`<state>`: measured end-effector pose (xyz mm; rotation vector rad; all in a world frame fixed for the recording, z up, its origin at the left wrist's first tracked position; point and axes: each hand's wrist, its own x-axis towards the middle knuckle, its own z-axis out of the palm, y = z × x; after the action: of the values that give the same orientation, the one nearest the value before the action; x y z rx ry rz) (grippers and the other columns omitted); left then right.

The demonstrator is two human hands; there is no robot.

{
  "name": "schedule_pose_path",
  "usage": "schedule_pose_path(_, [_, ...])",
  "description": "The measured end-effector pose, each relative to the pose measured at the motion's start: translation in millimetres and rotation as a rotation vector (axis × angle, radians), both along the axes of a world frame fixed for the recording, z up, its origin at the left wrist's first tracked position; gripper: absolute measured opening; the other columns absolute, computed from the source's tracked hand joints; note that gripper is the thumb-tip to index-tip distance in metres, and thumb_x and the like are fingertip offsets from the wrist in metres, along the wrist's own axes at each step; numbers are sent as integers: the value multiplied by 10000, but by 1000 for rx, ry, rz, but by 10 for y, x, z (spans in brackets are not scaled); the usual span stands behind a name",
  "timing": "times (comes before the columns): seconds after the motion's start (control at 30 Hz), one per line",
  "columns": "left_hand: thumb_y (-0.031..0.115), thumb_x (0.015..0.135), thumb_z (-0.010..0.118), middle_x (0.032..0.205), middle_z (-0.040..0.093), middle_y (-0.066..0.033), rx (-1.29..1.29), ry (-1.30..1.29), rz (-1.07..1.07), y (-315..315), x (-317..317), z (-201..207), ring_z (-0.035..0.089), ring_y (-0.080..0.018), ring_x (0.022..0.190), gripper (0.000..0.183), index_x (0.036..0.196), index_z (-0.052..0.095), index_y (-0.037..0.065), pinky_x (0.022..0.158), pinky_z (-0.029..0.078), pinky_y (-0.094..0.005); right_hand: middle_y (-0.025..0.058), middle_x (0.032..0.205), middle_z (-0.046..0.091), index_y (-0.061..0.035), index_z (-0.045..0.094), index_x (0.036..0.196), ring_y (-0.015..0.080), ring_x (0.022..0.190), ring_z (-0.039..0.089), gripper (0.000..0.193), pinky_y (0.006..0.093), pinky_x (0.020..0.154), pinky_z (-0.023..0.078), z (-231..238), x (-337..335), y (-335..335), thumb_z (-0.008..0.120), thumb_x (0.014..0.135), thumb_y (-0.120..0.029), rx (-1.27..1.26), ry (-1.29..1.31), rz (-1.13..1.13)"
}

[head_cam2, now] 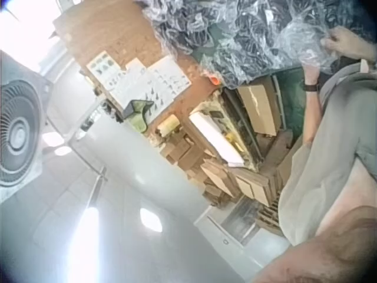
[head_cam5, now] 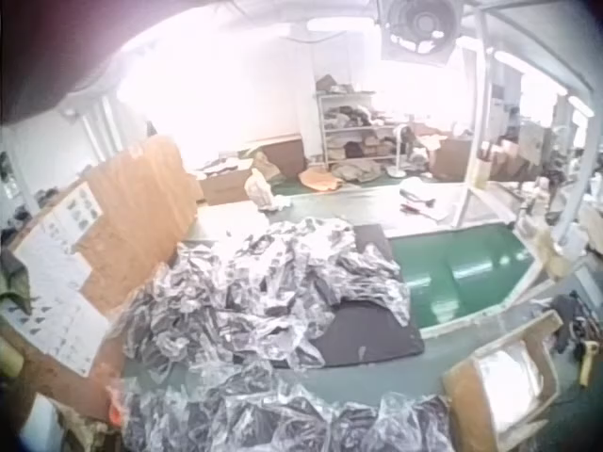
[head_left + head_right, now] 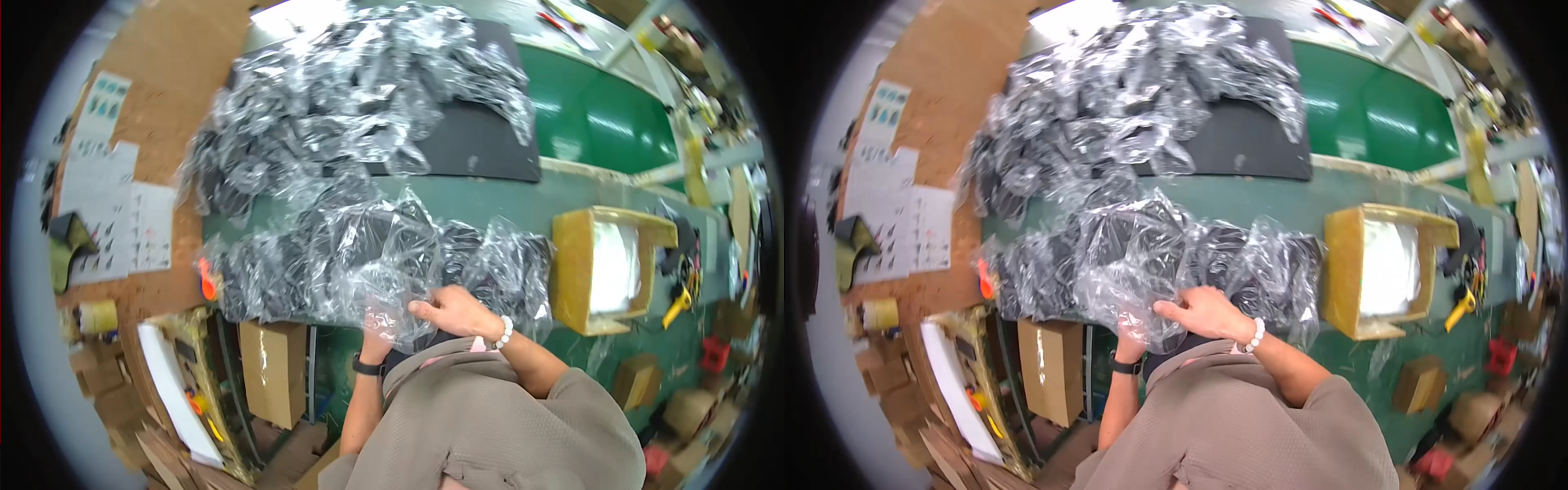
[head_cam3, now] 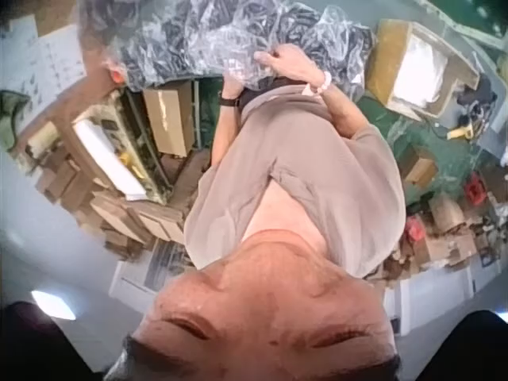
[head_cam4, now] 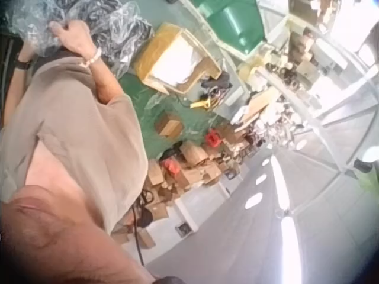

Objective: Sorting and packing individually wrapped bicycle seats into cardboard boxes at a manufacturing facility.

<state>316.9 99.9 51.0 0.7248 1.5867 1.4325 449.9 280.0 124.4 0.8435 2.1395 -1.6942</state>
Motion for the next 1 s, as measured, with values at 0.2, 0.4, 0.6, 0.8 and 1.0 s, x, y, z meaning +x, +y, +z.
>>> schedule_pose_path(0.2, [47,858,558,1151,580,-154,108,469,-255,384,256,205,581,-237,1023,500,1319,387,-46,903,465,-329,90,1195,614,13,542,1221,241,1076,604,556,377,954,462,-481,231,-149,691,846,-369,-677,411,-669])
schedule_pose_path(0.4, [150,854,616,1079,576,-238,-441,250,-597,942,129,518,552,-375,1010,511,1280,412,-46,889,450,-397,124,1170,626,-8,531,1246,237,1047,623,424,394,939,495,-887,417,140,576,908,-260,-1366,707,-1018])
schedule_pose_path(0.6, [195,872,636,1078,626,-182,-237,316,-180,825,-12,216,600,-336,989,459,1236,485,-40,890,464,-394,124,1140,644,10,562,1214,229,961,650,345,373,884,519,-1159,371,1739,481,946,-193,-688,427,-1236])
schedule_pose_path(0.8, [213,944,577,1067,611,-91,-207,65,106,1118,-595,-128,573,-155,975,424,1275,448,-20,882,455,-296,102,1051,682,11,603,1153,213,909,667,323,353,853,536,-2072,1100,2900,538,954,-235,-821,375,-1281])
schedule_pose_path(1.0, [305,859,665,1161,563,-193,-361,580,358,1884,-2016,-710,540,-300,1066,512,1207,508,-36,944,417,-391,109,1041,667,-7,569,1199,222,904,657,364,365,839,529,-2143,1051,2714,612,912,-227,-531,125,-1160])
